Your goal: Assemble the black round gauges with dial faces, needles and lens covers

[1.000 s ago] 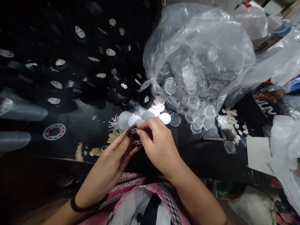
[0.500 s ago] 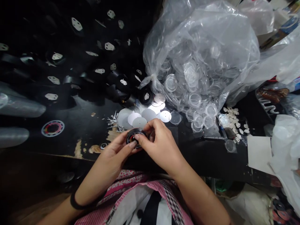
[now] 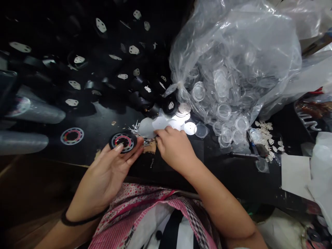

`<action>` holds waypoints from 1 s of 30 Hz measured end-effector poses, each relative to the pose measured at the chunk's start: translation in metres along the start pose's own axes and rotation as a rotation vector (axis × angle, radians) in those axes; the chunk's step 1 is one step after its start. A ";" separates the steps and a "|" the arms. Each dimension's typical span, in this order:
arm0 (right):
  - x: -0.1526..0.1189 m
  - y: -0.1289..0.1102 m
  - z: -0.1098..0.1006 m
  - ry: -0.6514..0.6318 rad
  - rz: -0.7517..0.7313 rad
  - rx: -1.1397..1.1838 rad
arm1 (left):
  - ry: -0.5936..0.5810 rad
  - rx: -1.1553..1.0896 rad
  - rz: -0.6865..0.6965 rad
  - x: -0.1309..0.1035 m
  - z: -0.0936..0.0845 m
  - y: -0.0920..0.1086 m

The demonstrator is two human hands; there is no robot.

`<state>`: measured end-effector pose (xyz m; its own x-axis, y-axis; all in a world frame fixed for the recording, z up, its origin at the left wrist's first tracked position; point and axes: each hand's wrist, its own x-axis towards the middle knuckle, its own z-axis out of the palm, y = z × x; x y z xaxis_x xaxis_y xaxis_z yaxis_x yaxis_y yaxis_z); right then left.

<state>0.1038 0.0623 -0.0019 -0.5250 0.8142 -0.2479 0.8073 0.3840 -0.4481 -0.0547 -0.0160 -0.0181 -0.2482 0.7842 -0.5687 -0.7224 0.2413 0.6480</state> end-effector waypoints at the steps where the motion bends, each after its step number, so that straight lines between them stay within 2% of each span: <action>1: 0.001 0.000 0.001 0.017 -0.002 -0.009 | -0.004 -0.021 -0.006 0.001 0.002 0.001; 6: 0.000 -0.010 0.009 -0.010 -0.096 -0.002 | 0.027 -0.013 0.009 0.001 -0.003 0.010; 10: 0.008 -0.020 0.016 0.014 -0.053 -0.155 | 0.055 0.034 0.022 -0.003 -0.015 0.011; 16: 0.018 -0.026 0.018 0.036 -0.140 -0.302 | 0.052 0.089 0.012 -0.010 -0.020 0.005; 23: 0.021 -0.026 0.020 0.036 -0.099 -0.262 | 0.037 -0.008 0.043 -0.013 -0.012 -0.001; 27: 0.015 -0.025 0.017 0.019 -0.101 -0.125 | 0.010 0.009 0.060 -0.012 -0.007 -0.004; 30: 0.005 -0.022 0.015 0.075 -0.100 -0.019 | -0.012 0.041 0.065 -0.010 -0.001 -0.005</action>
<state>0.0792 0.0508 -0.0060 -0.5818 0.8017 -0.1373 0.7573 0.4724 -0.4508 -0.0488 -0.0253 -0.0164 -0.2863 0.8056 -0.5187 -0.6780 0.2122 0.7038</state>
